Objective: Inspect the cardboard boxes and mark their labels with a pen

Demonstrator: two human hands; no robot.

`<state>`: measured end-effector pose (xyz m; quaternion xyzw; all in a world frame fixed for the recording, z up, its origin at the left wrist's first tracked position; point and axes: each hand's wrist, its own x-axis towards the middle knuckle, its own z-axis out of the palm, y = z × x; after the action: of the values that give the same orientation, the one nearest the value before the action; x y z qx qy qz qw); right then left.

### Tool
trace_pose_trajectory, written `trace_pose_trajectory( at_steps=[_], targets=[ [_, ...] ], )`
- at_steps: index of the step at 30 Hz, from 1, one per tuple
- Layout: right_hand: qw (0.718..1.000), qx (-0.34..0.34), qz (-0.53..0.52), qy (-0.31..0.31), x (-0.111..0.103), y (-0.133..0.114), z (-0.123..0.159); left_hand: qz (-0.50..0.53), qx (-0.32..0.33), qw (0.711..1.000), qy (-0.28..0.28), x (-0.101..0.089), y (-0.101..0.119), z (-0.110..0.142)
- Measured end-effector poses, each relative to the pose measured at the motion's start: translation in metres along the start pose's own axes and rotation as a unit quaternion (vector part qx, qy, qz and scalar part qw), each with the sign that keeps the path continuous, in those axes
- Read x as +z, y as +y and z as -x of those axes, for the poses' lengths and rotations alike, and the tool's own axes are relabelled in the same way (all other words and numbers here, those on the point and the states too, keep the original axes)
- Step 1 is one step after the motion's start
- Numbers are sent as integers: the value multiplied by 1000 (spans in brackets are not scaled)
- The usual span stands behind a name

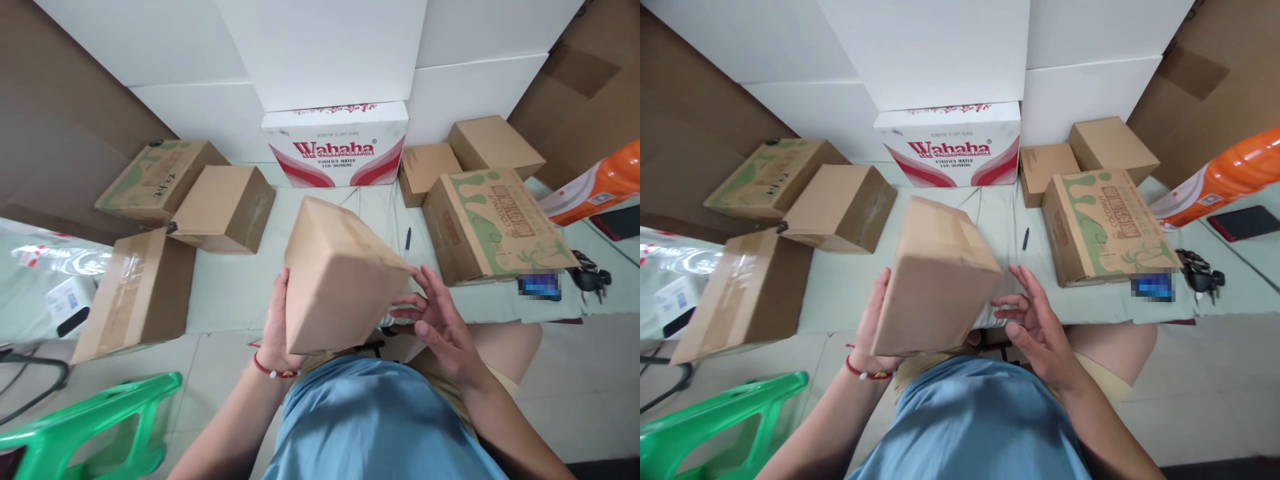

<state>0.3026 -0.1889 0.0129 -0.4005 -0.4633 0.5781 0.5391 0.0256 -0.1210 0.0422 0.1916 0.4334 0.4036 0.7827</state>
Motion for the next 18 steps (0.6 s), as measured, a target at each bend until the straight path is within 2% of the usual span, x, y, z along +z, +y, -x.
trace_pose_trajectory(
  at_steps=[4, 7, 11, 15, 18],
  targets=[
    [999, 23, -10, 35, -11, 6, 0, 62, -42, 997, 2, 7, 0, 10],
    [997, 74, -20, 2, -16, 17, 4, 59, -48, 997, 3, 18, -5, 17],
    [994, 109, -3, -29, -11, 26, 9, 2, 89, 996, 26, 28, -13, 22],
    [990, 142, 4, 26, -2, 21, 6, -104, 173, 978, 55, 16, -20, 21],
    [983, 168, -41, 65, 1, 16, 3, -124, 227, 966, 31, 2, -25, 19]
  ],
)
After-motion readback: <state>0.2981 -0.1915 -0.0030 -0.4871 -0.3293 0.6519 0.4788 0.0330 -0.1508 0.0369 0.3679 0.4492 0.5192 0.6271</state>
